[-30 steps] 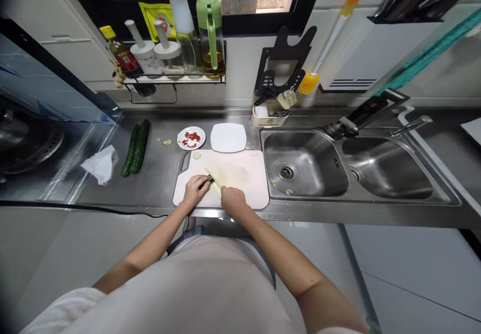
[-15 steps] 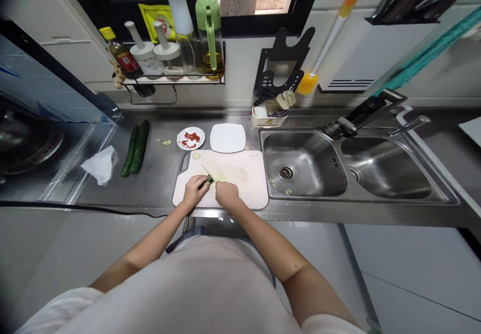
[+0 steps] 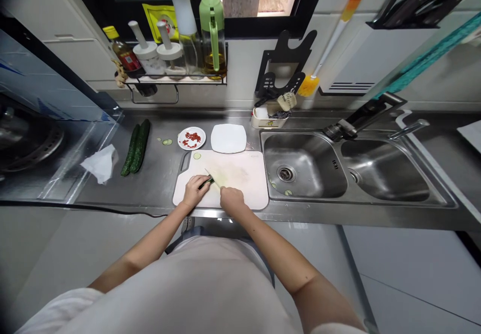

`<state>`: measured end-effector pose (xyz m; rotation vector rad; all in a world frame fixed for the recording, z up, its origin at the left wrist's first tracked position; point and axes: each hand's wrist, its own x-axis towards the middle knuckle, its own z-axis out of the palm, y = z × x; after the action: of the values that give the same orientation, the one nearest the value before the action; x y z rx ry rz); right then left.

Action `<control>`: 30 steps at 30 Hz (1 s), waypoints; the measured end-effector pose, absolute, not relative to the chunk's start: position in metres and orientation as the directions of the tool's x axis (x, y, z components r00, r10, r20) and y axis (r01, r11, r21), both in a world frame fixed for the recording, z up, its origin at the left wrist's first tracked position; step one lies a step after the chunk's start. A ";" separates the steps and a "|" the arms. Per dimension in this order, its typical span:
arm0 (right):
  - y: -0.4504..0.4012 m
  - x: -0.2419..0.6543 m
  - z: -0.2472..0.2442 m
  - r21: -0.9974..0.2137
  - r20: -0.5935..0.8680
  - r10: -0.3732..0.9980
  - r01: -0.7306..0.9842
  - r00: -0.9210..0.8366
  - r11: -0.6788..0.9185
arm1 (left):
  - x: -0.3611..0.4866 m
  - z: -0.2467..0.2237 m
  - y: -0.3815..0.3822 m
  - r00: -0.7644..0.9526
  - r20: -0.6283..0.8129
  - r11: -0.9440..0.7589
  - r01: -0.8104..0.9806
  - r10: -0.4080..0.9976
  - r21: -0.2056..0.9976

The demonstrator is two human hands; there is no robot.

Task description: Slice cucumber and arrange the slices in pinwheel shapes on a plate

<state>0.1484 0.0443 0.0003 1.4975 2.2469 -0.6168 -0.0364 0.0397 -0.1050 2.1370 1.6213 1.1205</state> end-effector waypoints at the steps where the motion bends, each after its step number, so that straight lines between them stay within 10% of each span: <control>1: 0.045 0.148 0.000 -0.154 -0.524 0.767 0.927 -0.370 0.342 | -0.036 -0.105 0.040 0.093 0.431 -0.360 0.718 0.898 0.596; 30: 0.045 0.144 -0.007 -0.187 -0.490 0.791 0.930 -0.367 0.316 | -0.036 -0.106 0.038 0.078 0.442 -0.355 0.726 0.894 0.589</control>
<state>0.1441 0.0447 -0.0073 1.5473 2.2797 -0.6387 -0.0358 0.0384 -0.1062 2.1364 1.6396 1.1400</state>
